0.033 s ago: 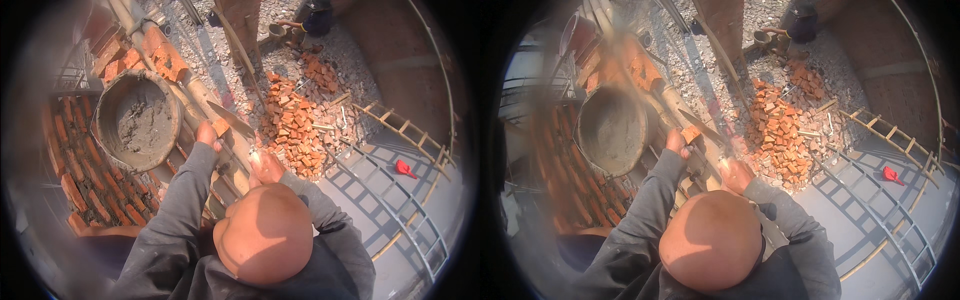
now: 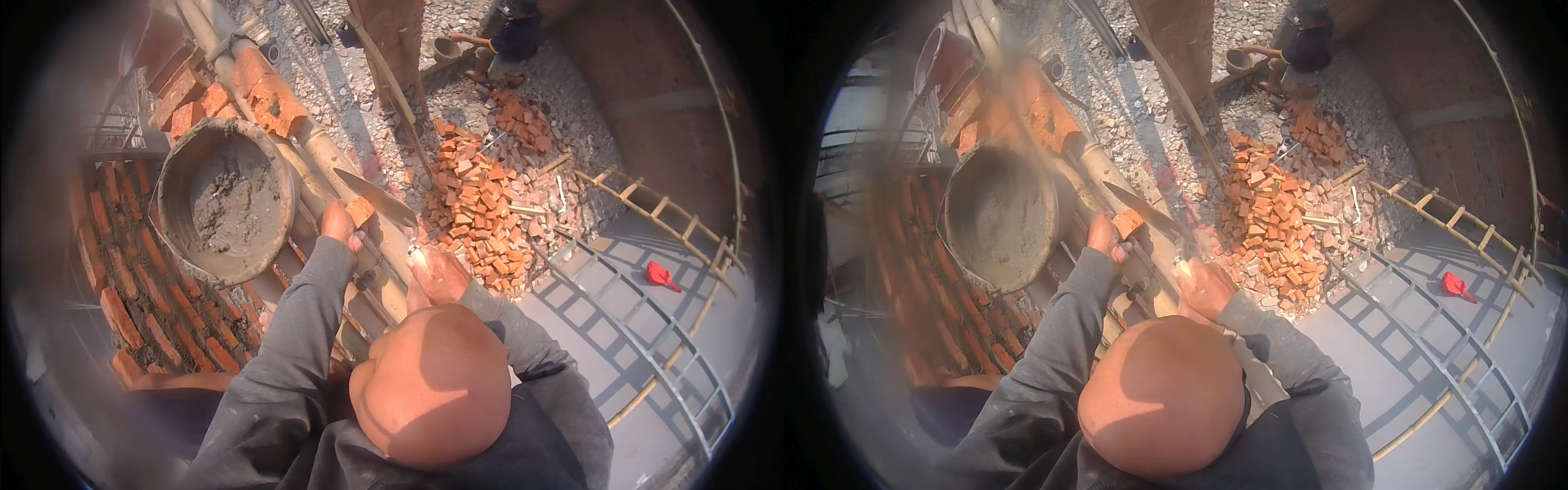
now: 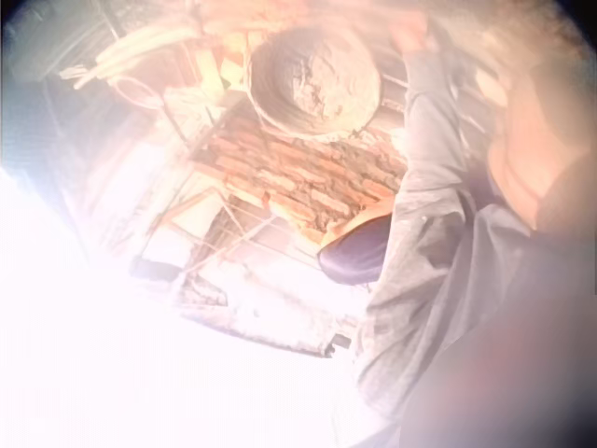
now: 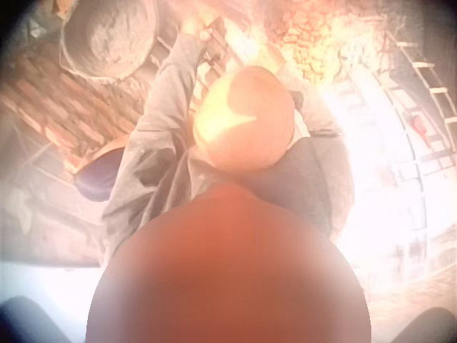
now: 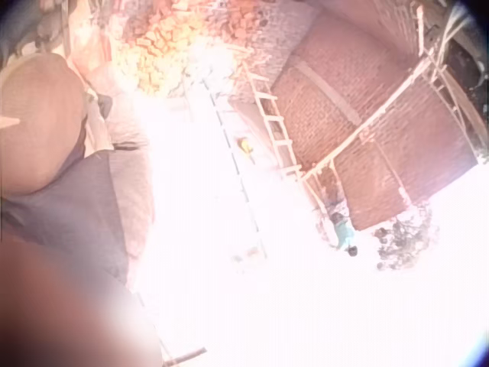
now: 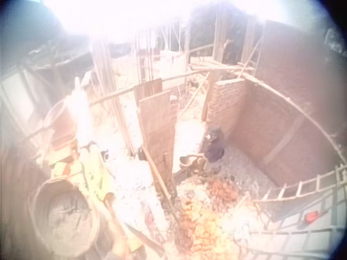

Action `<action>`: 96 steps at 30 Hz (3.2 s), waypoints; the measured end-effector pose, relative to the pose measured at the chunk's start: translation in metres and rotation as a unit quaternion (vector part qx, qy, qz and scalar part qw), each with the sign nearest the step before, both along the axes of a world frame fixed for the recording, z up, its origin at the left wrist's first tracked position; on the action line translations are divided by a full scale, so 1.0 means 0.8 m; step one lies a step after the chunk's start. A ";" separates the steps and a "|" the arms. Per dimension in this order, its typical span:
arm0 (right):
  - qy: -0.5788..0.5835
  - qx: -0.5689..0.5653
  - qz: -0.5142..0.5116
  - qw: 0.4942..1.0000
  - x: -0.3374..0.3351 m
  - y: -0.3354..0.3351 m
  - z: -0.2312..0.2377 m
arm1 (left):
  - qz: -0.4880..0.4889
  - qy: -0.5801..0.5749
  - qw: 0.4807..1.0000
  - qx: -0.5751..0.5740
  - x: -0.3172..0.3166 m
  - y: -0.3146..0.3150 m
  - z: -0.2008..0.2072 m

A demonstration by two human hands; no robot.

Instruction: The person scoops mortar from a bucket with a trowel, applies it to a brick, and places the brick onto a wall under construction. The person repeats this process, adding bricks to the wall and tapping them into place.

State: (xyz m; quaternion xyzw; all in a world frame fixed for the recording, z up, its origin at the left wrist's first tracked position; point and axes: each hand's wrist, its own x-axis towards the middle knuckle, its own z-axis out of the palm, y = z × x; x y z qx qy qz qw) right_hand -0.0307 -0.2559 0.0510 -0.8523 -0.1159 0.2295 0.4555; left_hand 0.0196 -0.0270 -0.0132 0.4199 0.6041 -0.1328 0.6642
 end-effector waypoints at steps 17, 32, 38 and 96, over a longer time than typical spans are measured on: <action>-0.038 0.040 -0.043 0.998 0.038 -0.022 0.011 | -0.184 -0.293 0.927 0.147 -0.028 0.012 0.040; -0.250 0.037 -0.017 0.967 0.111 0.014 0.062 | -0.034 -0.334 0.903 -0.267 -0.017 -0.007 0.061; -0.224 0.002 -0.017 0.974 0.222 0.032 0.173 | -0.037 -0.501 0.808 -0.309 0.062 -0.063 0.141; 0.358 -0.240 0.041 0.901 0.094 0.185 0.527 | -0.574 0.222 0.503 0.607 0.069 0.891 0.365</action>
